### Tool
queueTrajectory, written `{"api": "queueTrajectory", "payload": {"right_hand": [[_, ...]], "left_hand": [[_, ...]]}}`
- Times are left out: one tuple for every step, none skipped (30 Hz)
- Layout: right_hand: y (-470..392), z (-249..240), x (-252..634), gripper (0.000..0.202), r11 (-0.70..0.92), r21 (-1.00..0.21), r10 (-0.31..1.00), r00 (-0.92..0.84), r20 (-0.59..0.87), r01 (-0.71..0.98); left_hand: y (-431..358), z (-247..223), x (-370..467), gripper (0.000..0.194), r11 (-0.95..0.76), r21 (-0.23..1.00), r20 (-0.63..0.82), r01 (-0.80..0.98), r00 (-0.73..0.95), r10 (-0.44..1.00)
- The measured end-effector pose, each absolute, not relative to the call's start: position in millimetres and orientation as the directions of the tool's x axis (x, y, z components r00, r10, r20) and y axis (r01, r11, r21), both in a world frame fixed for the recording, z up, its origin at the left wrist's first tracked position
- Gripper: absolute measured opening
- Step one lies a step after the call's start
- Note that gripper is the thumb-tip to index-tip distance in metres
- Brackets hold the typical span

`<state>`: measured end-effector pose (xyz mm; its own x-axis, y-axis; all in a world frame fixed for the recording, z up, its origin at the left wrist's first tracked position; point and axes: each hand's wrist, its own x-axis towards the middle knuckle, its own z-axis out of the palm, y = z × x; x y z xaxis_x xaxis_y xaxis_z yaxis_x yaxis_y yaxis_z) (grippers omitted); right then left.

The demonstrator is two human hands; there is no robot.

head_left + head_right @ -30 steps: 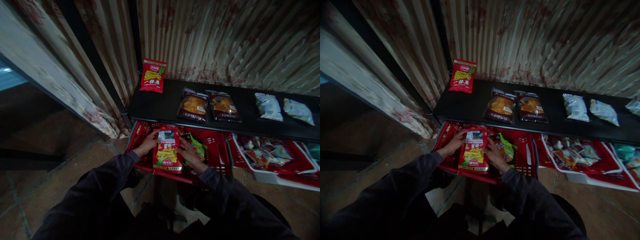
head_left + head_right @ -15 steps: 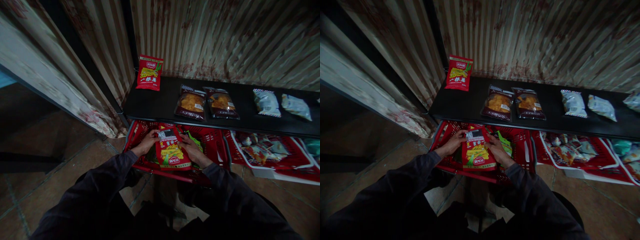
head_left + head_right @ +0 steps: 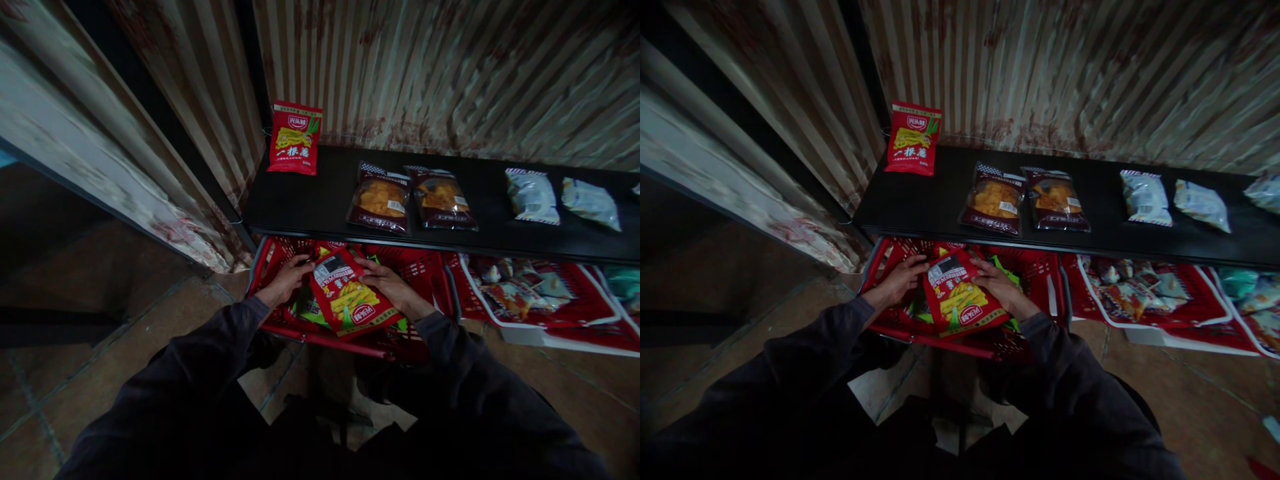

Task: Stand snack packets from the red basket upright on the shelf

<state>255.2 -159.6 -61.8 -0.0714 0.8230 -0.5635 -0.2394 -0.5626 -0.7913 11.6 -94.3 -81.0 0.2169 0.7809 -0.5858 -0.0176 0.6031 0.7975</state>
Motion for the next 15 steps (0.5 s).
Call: {"api": "queueTrajectory", "payload": {"right_hand": [[-159.3, -59.4, 257.5, 0.061, -0.568, -0.787, 0.821, -0.097, -0.562, -0.243], [-159.2, -56.9, 259.5, 0.061, -0.571, -0.785, 0.820, -0.129, -0.557, -0.240], [-159.1, -54.4, 261.3, 0.061, -0.573, -0.787, 0.819, -0.170, -0.548, -0.229], [-159.1, -52.0, 262.7, 0.061, -0.575, -0.791, 0.816, -0.220, -0.535, -0.208], [-159.0, -49.8, 263.6, 0.062, -0.577, -0.797, 0.808, -0.271, -0.523, -0.180], [-158.7, -48.0, 264.0, 0.062, -0.578, -0.802, 0.797, -0.318, -0.514, -0.150], [-158.3, -46.7, 264.0, 0.062, -0.579, -0.806, 0.783, -0.358, -0.508, -0.123], [-157.7, -45.7, 263.7, 0.061, -0.581, -0.808, 0.771, -0.390, -0.504, -0.103], [-157.0, -44.9, 263.1, 0.060, -0.581, -0.809, 0.760, -0.415, -0.499, -0.091], [-156.1, -44.3, 262.3, 0.059, -0.579, -0.811, 0.754, -0.435, -0.493, -0.086], [-155.2, -43.8, 261.4, 0.058, -0.577, -0.813, 0.749, -0.453, -0.485, -0.084], [-154.4, -43.2, 260.5, 0.059, -0.574, -0.815, 0.746, -0.465, -0.477, -0.084], [-153.7, -42.7, 259.5, 0.060, -0.573, -0.815, 0.744, -0.472, -0.473, -0.085], [-153.3, -42.2, 258.7, 0.061, -0.574, -0.814, 0.743, -0.473, -0.473, -0.088], [-153.0, -41.8, 257.9, 0.061, -0.577, -0.812, 0.743, -0.471, -0.476, -0.090]], "left_hand": [[-93.2, -80.9, 10.2, 0.039, 0.594, 0.804, -0.583, 0.011, 0.207, 0.786], [-92.1, -80.7, 8.9, 0.034, 0.587, 0.809, -0.580, 0.032, 0.208, 0.788], [-91.1, -80.6, 7.7, 0.032, 0.587, 0.808, -0.580, 0.038, 0.224, 0.783], [-90.2, -80.6, 6.7, 0.032, 0.598, 0.801, -0.585, 0.031, 0.254, 0.770], [-89.5, -80.7, 5.9, 0.034, 0.616, 0.788, -0.591, 0.013, 0.300, 0.749], [-88.9, -81.0, 5.3, 0.036, 0.633, 0.774, -0.591, -0.007, 0.354, 0.725], [-88.7, -81.4, 5.0, 0.038, 0.645, 0.764, -0.583, -0.020, 0.406, 0.704], [-88.7, -81.7, 5.0, 0.040, 0.650, 0.759, -0.572, -0.026, 0.450, 0.686], [-88.9, -81.8, 5.4, 0.041, 0.652, 0.758, -0.560, -0.030, 0.483, 0.673], [-89.3, -81.6, 6.0, 0.042, 0.654, 0.756, -0.550, -0.033, 0.510, 0.661], [-89.8, -81.1, 6.9, 0.044, 0.660, 0.750, -0.544, -0.038, 0.531, 0.650], [-90.4, -80.3, 8.0, 0.045, 0.668, 0.743, -0.541, -0.048, 0.544, 0.641], [-91.0, -79.3, 9.0, 0.046, 0.674, 0.736, -0.538, -0.060, 0.552, 0.637], [-91.5, -78.2, 10.1, 0.046, 0.679, 0.731, -0.536, -0.071, 0.556, 0.635], [-91.9, -77.3, 11.0, 0.045, 0.681, 0.728, -0.534, -0.078, 0.557, 0.636]]}}
